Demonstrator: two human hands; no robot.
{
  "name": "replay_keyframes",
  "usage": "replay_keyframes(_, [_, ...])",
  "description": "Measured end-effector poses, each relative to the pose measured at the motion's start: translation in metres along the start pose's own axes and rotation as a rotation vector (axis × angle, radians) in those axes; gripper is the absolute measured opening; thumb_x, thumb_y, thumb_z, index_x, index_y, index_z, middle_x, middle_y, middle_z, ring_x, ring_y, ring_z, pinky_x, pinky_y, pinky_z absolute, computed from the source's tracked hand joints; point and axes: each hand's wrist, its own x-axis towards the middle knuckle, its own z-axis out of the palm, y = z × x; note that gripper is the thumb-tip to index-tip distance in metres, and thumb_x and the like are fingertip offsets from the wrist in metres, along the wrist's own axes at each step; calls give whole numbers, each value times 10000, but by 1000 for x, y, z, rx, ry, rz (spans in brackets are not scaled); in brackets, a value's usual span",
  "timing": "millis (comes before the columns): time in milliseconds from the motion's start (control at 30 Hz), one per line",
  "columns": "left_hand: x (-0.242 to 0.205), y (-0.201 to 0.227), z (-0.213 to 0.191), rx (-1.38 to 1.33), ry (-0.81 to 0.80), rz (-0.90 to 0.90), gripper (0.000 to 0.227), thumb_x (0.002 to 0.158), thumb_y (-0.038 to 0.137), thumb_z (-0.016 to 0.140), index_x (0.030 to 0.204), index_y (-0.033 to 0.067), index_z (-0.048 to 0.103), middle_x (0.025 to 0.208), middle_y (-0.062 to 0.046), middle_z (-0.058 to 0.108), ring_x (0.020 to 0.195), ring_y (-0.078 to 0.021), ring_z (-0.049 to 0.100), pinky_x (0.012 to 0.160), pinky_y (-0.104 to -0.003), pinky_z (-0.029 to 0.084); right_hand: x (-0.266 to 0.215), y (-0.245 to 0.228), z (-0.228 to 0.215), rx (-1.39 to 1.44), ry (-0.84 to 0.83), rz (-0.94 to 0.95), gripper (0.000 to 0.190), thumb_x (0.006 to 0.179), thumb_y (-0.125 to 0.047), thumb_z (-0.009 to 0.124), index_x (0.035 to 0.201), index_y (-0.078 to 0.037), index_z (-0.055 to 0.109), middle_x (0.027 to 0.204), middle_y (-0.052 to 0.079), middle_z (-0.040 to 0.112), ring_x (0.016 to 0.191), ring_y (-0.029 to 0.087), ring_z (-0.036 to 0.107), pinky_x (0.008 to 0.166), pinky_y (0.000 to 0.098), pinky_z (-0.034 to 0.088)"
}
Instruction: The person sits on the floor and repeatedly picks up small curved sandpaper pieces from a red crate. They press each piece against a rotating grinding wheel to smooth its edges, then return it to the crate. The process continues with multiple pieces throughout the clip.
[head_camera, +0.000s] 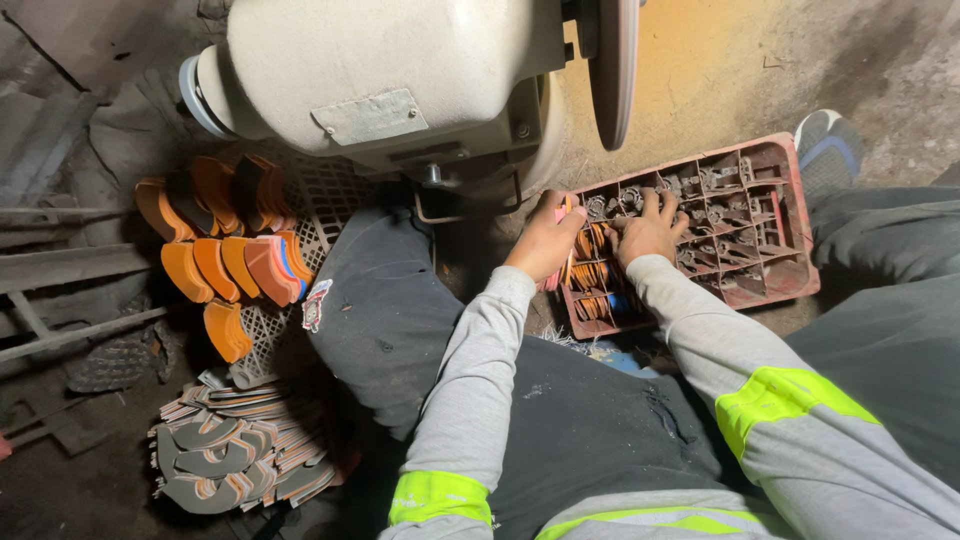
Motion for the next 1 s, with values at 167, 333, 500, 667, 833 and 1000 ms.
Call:
replay_keyframes(167, [2,-1,-1,124,32,11,308,987,294,573,1187,65,520,906,-152,673,764,-252,656,724,-403,541,1,0,-6,-32,9,-19,301,750,-358,822,966,-150,841,1540,142,448,1438,381,273,1152,572,207])
replay_keyframes(333, [4,-2,0,287,117,76,370,979,309,593,1249,77,492,1169,-232,666,1086,-389,655,939,-454,498,21,3,-32,-8,-24,-79,445,742,-382,839,1058,-71,796,1230,191,662,1211,382,544,1009,517,418])
replay_keyframes(500, [0,5,5,358,102,89,377,975,326,571,1260,98,474,1183,-239,673,1100,-420,659,945,-471,500,30,-6,-107,295,-201,-177,450,752,-351,864,999,13,769,877,214,737,846,337,734,790,403,584])
replay_keyframes(667, [-2,13,22,137,92,70,313,1018,306,498,1264,112,499,1101,-204,694,944,-322,682,809,-439,544,2,-47,-174,808,-481,66,302,868,-268,754,852,28,699,783,172,746,693,263,753,666,390,614])
replay_keyframes(833, [-1,14,15,-263,15,-56,351,1093,362,422,1206,46,525,1004,-91,639,775,-202,665,648,-347,576,4,-47,-173,1171,-528,105,370,962,-274,688,820,67,666,778,146,713,709,237,771,654,367,640])
replay_keyframes(1000, [-1,14,4,-269,44,-98,346,1037,320,503,1233,36,522,899,-136,634,614,-215,655,551,-341,535,26,-10,-103,634,-100,-45,389,911,-308,747,1085,40,755,967,233,762,881,280,770,852,399,591])
